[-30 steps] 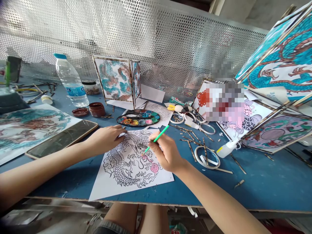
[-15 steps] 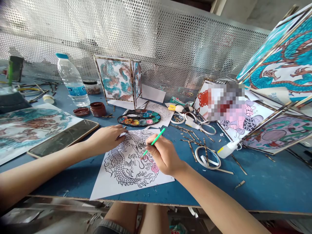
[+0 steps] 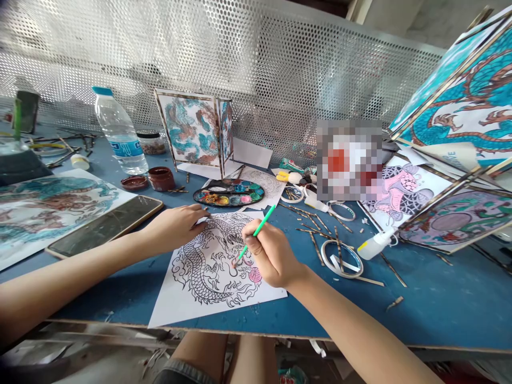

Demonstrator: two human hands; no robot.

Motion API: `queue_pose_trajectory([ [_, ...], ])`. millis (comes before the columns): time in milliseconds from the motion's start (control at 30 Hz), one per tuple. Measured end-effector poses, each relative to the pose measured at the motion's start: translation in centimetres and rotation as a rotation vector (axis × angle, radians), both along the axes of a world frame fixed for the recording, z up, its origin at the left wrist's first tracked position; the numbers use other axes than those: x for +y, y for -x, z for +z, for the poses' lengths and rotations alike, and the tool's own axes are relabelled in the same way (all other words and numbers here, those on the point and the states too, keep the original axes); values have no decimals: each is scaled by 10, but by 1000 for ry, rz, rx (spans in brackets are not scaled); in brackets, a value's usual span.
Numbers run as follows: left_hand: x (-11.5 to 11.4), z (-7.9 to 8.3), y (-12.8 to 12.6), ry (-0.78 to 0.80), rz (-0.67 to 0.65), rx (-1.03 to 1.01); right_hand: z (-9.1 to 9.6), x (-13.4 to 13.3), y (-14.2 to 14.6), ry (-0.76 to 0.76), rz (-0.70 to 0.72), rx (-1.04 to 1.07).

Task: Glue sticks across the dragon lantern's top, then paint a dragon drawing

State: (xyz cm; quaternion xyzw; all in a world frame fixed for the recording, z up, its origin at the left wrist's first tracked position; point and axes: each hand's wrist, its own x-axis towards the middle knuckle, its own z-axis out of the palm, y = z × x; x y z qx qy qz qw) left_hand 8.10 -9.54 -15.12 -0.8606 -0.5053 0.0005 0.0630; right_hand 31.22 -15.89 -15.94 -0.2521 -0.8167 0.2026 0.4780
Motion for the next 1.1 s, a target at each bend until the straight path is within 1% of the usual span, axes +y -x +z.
queue_pose_trajectory([
  [400,-1,1,-1,12,1,-3,4,-3,2,-53,72,11],
  [600,0,0,1,12,-6,-3,1,-6,3,-25,107,17],
  [667,0,1,0,15,-4,-1,0,-6,4,-9,76,34],
  [800,-1,2,-1,18,9,12,0,-4,3,14,-31,124],
  [933,-1,3,-1,23,6,12,1,-3,1,83,-123,176],
  [1000,0,2,-1,26,4,11,2,-3,0,81,-142,165],
  [1100,0,2,0,22,3,8,0,-3,0,35,-110,117],
])
